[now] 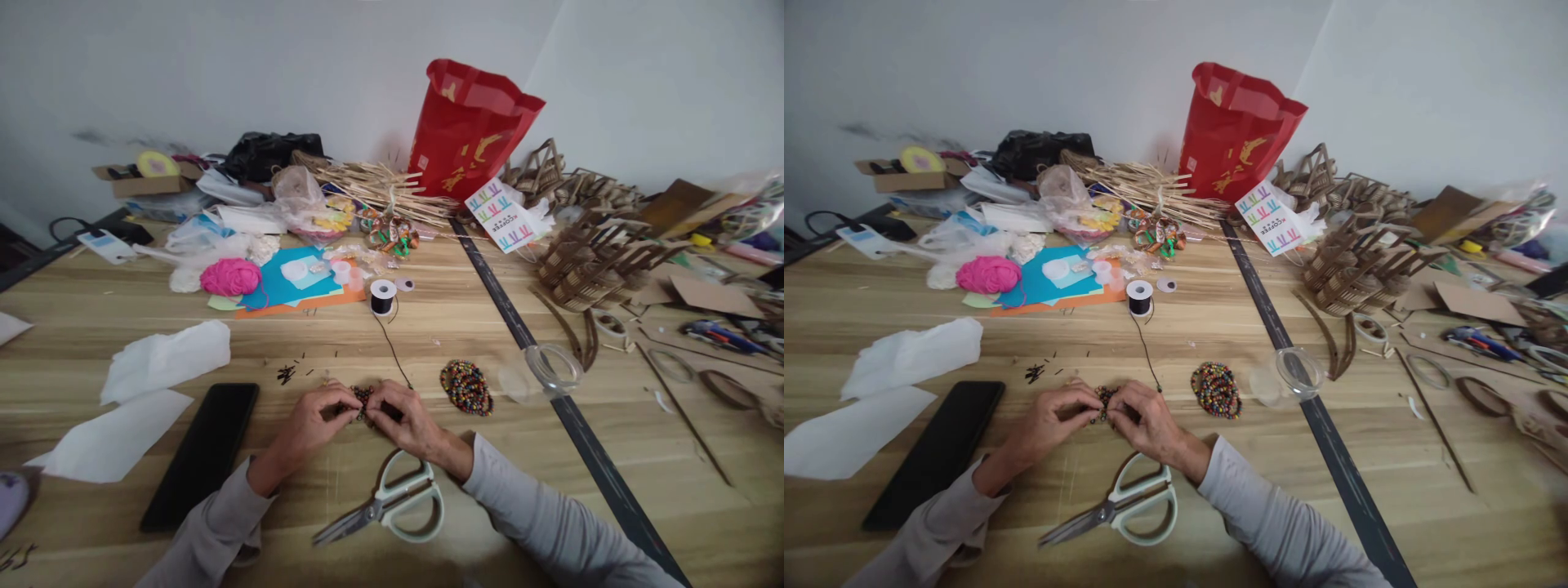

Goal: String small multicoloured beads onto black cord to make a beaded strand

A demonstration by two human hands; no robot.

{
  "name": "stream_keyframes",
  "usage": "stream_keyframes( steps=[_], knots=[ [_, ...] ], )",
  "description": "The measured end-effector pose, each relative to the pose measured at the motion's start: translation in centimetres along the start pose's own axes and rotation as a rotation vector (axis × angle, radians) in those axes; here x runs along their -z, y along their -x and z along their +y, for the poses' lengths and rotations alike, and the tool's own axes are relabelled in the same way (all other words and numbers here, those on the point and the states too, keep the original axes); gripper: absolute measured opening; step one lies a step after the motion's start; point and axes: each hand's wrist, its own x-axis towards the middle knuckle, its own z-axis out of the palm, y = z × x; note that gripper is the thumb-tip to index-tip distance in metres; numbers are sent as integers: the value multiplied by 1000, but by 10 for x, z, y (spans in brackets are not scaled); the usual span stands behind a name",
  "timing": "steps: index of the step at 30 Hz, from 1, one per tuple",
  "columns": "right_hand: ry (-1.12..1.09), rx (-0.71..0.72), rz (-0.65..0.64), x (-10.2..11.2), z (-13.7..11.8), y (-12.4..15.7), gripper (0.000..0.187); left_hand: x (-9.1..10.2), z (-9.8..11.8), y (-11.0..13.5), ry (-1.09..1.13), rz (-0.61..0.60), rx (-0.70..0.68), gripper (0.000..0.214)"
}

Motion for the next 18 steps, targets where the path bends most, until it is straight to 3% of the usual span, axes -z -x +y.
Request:
stream_keyframes(
  steps=[18],
  knots=[
    [4,8,-4,-1,3,1,21,0,1,1,16,2,66,11]
  ],
)
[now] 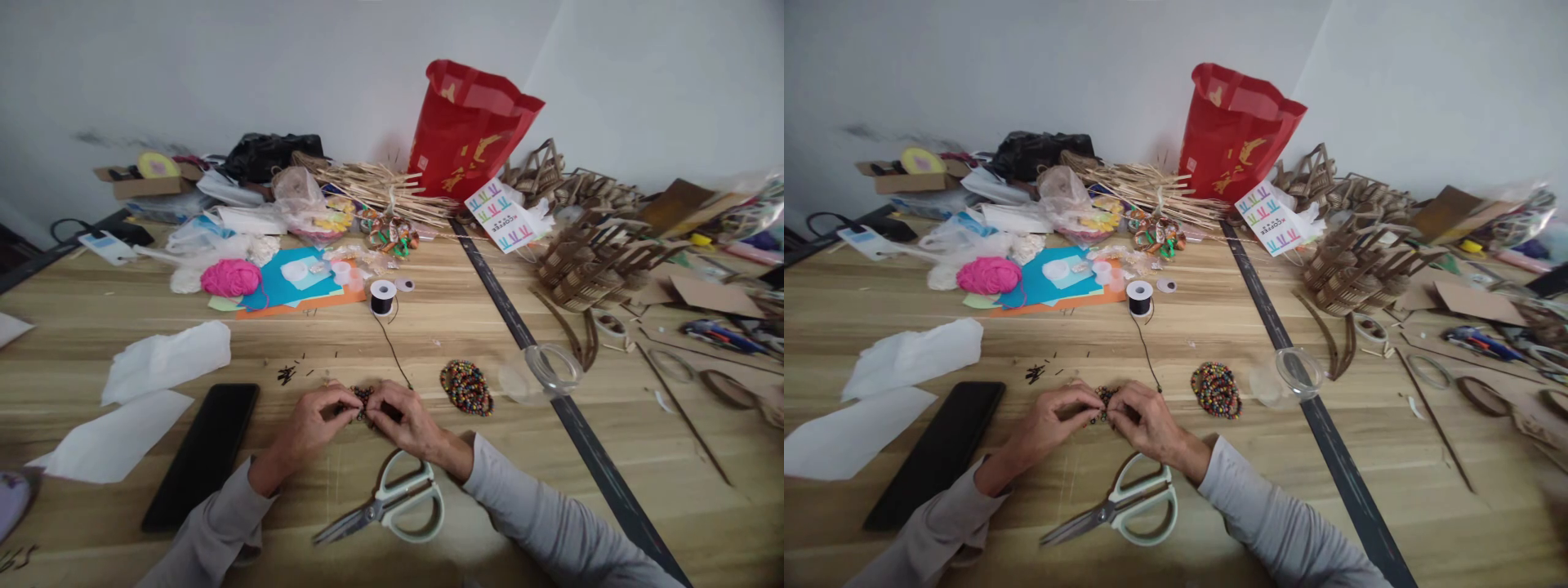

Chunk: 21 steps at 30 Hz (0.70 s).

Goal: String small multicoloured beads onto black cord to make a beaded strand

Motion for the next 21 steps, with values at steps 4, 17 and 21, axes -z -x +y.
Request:
stream_keyframes(
  steps=[4,17,21],
  knots=[
    [-2,-3,-1,0,0,0,20,0,1,0,-1,8,9,10],
    [3,24,-1,-1,1,0,17,-1,1,1,-16,-1,37,9],
    [-4,35,1,0,0,0,17,-1,2,2,-16,0,43,8]
  ],
)
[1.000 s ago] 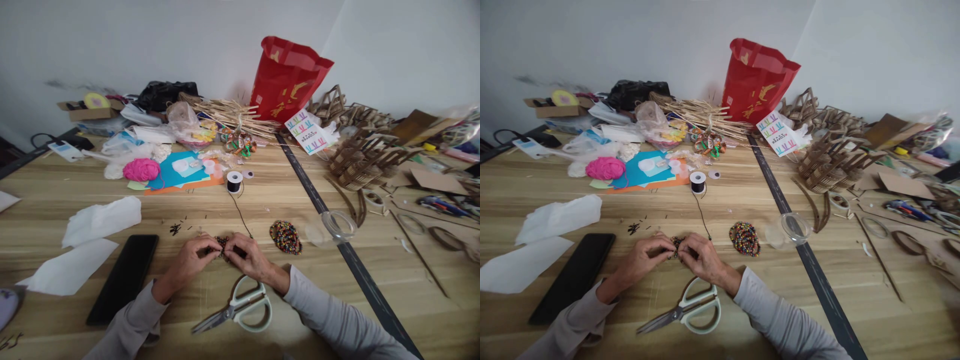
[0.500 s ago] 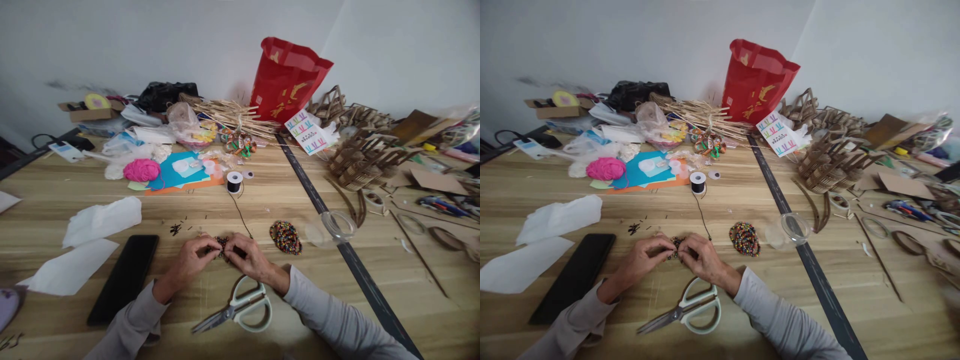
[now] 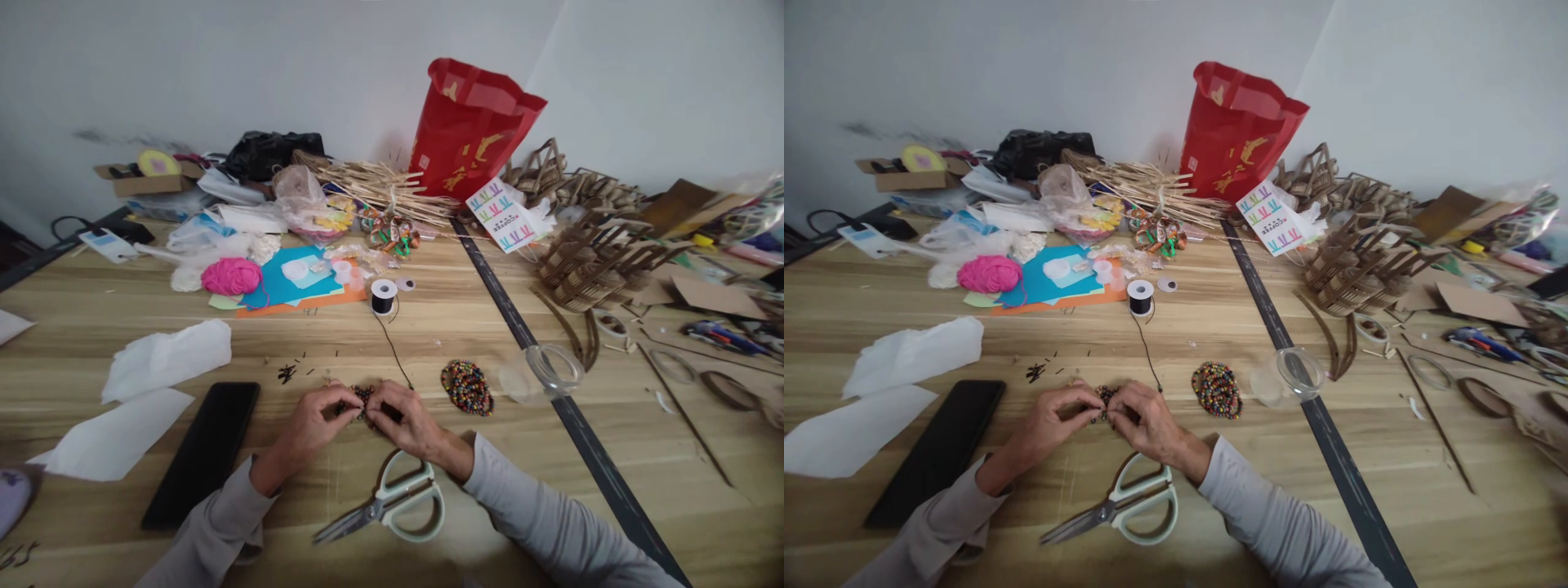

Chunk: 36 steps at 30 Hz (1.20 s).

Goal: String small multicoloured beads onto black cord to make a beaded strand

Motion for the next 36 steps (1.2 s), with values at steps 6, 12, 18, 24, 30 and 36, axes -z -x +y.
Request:
stream_keyframes(
  steps=[6,12,18,24,30,36],
  knots=[
    [10,-4,-5,0,0,-1,18,-1,1,0,-3,-12,3,8],
    [17,4,-10,0,-1,-1,21,-2,-1,0,-11,-8,-2,9],
    [22,-1,-8,0,0,0,21,-2,1,0,-10,-7,-5,9],
    [30,3,-18,-1,1,0,21,-1,3,-1,-2,-18,-15,9],
    [26,9,-11,-1,0,0,21,0,7,-2,-13,-23,-18,9],
    [7,16,0,-1,1,0,20,-1,4,-1,-11,-13,-11,8]
  ],
)
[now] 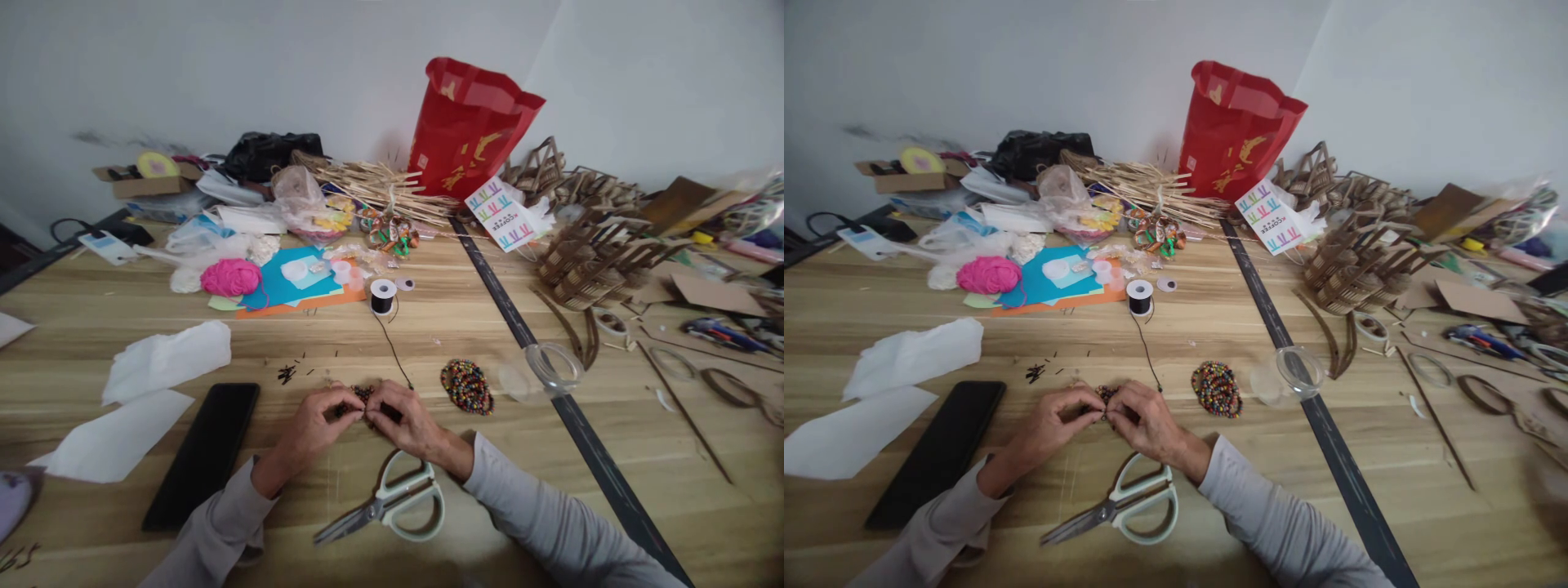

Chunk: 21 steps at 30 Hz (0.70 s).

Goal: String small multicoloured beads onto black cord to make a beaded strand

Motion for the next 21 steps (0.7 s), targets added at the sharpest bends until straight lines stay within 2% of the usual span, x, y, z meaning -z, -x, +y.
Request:
stream_keyframes(
  steps=[21],
  knots=[
    [53,-30,8,-2,5,3,15,-1,-6,0,-17,18,-3,9]
  ],
)
